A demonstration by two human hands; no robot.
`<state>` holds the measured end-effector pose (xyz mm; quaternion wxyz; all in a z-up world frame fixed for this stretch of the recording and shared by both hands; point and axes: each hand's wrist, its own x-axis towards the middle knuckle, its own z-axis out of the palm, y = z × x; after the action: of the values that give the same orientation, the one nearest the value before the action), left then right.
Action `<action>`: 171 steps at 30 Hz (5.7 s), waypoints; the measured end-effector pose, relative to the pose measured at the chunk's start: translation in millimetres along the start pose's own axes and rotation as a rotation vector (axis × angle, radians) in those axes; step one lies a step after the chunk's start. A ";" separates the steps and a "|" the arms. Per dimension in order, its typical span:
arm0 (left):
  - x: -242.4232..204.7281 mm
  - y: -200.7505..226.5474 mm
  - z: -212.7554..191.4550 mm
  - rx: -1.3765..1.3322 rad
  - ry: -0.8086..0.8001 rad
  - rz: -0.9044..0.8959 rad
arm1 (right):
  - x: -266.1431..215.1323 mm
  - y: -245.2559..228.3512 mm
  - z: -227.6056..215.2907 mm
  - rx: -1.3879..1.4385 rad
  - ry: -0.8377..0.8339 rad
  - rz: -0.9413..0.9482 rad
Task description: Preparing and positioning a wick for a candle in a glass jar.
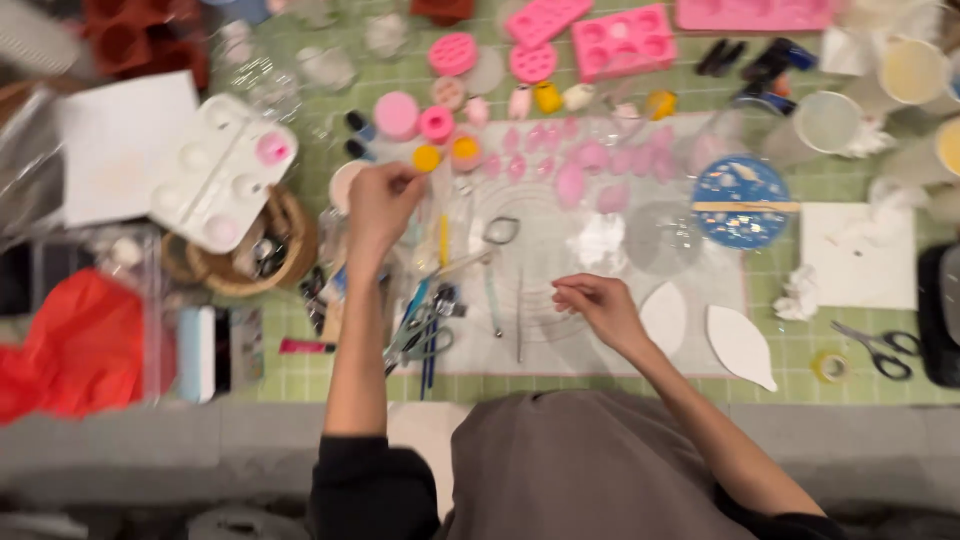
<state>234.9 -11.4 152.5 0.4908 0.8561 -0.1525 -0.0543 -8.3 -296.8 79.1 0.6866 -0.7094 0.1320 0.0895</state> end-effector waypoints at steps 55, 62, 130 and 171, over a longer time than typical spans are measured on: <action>-154.7 116.1 247.6 0.096 -0.254 0.147 | -62.1 -35.2 -51.1 -0.184 0.479 0.068; -146.8 145.8 225.1 0.056 -0.214 0.077 | -57.7 -46.5 -45.9 -0.329 0.537 0.028; -112.4 163.5 237.0 -0.035 -0.486 -0.093 | -54.0 17.3 -149.6 0.303 -0.033 0.083; -84.8 29.1 261.2 -0.407 -0.586 -0.349 | -64.8 1.8 -150.6 -0.345 0.047 -0.064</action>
<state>85.1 -213.7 38.8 0.5694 0.7027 -0.1244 -0.4080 -78.6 -442.9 103.5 0.5539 -0.8224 0.1082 0.0722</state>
